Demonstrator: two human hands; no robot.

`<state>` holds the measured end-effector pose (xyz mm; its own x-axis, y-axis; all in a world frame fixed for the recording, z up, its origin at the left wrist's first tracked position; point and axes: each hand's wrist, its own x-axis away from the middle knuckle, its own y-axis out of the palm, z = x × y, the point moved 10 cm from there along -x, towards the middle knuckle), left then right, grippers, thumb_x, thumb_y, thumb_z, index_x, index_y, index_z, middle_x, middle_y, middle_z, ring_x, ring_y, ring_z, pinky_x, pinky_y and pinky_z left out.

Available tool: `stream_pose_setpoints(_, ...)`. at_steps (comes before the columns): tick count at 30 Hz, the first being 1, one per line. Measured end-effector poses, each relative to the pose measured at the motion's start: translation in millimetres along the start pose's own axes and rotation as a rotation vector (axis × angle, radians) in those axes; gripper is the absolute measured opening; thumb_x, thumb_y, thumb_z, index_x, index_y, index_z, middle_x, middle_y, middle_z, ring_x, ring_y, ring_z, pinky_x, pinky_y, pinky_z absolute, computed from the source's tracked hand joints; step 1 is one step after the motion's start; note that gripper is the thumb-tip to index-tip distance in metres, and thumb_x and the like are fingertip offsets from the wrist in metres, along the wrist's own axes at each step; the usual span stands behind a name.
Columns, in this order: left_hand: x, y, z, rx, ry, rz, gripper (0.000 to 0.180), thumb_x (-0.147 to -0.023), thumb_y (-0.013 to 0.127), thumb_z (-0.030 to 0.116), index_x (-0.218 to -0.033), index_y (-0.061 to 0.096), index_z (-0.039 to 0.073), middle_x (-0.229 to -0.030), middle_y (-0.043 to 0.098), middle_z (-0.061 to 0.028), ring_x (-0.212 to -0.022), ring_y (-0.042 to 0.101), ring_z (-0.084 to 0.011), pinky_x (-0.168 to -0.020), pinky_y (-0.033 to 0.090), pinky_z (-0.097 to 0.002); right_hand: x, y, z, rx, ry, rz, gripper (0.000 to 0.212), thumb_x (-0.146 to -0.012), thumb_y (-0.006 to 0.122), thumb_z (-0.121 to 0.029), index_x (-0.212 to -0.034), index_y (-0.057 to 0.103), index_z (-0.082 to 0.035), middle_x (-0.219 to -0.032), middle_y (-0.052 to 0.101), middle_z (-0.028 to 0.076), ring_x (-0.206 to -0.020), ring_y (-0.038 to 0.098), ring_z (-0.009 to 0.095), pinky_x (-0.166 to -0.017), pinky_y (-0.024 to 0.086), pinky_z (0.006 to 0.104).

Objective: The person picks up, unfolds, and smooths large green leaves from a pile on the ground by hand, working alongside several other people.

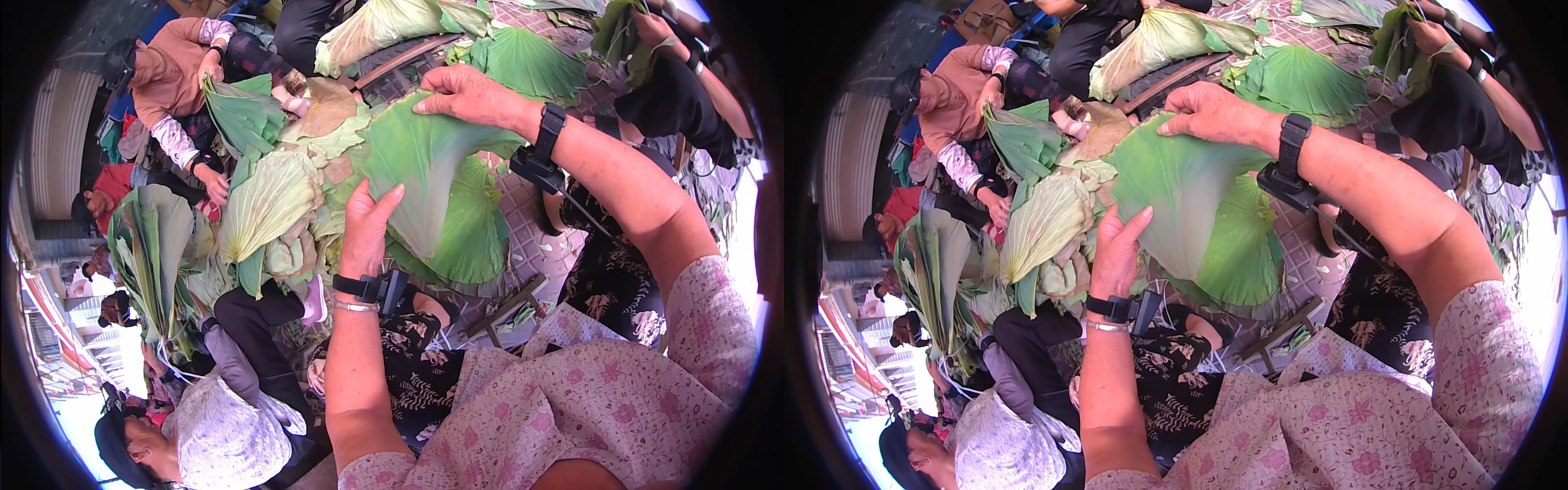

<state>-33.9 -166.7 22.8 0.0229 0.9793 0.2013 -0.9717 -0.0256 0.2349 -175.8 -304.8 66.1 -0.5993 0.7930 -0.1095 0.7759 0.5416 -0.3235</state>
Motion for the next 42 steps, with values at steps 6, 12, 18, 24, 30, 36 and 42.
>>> stream_pose_setpoints(6, 2, -27, 1, 0.12, 0.03, 0.206, 0.024, -0.096, 0.053, 0.018, -0.112, 0.059, 0.0, -0.101, 0.065, -0.0061, -0.087, 0.061, -0.0113, -0.079, 0.05, -0.0278, 2, 2, 4, -0.02, 0.04, 0.023, 0.022, -0.085, 0.068, -0.022, -0.077, 0.057, -0.004, -0.064, 0.049, -0.005, -0.062, 0.042, 0.005, -0.055, 0.037, 0.0256)
stream_pose_setpoints(12, 3, -32, 3, 0.167, 0.024, 0.23, 0.027, -0.096, 0.054, 0.023, -0.11, 0.06, 0.0, -0.104, 0.065, -0.0071, -0.092, 0.062, -0.0131, -0.083, 0.05, -0.0289, 1, 2, 2, -0.01, 0.034, 0.027, 0.022, -0.087, 0.067, -0.021, -0.076, 0.056, -0.006, -0.063, 0.045, -0.007, -0.06, 0.039, 0.003, -0.052, 0.034, 0.0234)
stream_pose_setpoints(18, 4, -38, 9, 0.207, 0.101, 0.288, 0.026, -0.097, 0.051, 0.023, -0.106, 0.061, 0.001, -0.099, 0.066, -0.0054, -0.086, 0.061, -0.0114, -0.079, 0.05, -0.0273, 2, 0, 2, -0.01, 0.055, 0.033, 0.022, -0.085, 0.068, -0.022, -0.079, 0.059, -0.003, -0.066, 0.053, -0.003, -0.064, 0.045, 0.006, -0.058, 0.041, 0.0272)
stream_pose_setpoints(24, 2, -39, 14, 0.195, 0.135, 0.277, 0.023, -0.096, 0.053, 0.021, -0.106, 0.06, 0.001, -0.101, 0.065, -0.0051, -0.087, 0.061, -0.0114, -0.079, 0.05, -0.0272, 3, 1, 2, -0.043, 0.036, 0.029, 0.02, -0.087, 0.066, -0.021, -0.079, 0.058, -0.004, -0.065, 0.048, -0.006, -0.063, 0.041, 0.004, -0.056, 0.038, 0.0243)
stream_pose_setpoints(30, 4, -29, 16, 0.173, 0.075, 0.272, 0.026, -0.098, 0.049, 0.024, -0.106, 0.059, 0.001, -0.099, 0.065, -0.0057, -0.085, 0.061, -0.0105, -0.077, 0.05, -0.0256, 8, 10, -5, -0.111, 0.036, 0.021, 0.021, -0.092, 0.061, -0.021, -0.079, 0.058, -0.005, -0.065, 0.044, -0.009, -0.063, 0.039, 0.001, -0.054, 0.035, 0.021)
stream_pose_setpoints(36, 3, -33, 14, 0.125, 0.13, 0.235, 0.027, -0.099, 0.048, 0.024, -0.11, 0.059, 0.001, -0.105, 0.064, -0.0054, -0.091, 0.06, -0.0107, -0.081, 0.049, -0.0266, 10, 10, 4, -0.185, 0.078, 0.044, 0.02, -0.094, 0.059, -0.023, -0.09, 0.064, -0.004, -0.07, 0.053, -0.009, -0.067, 0.045, 0.001, -0.06, 0.04, 0.0202)
stream_pose_setpoints(42, 6, -32, 11, -0.027, 0.147, 0.254, 0.023, -0.1, 0.047, 0.022, -0.098, 0.06, 0.003, -0.089, 0.063, 0.0006, -0.076, 0.055, -0.0039, -0.069, 0.047, -0.0206, 10, 10, 16, -0.266, 0.163, 0.034, 0.019, -0.091, 0.062, -0.02, -0.098, 0.068, -0.004, -0.08, 0.064, -0.004, -0.075, 0.055, 0.003, -0.069, 0.046, 0.0201)
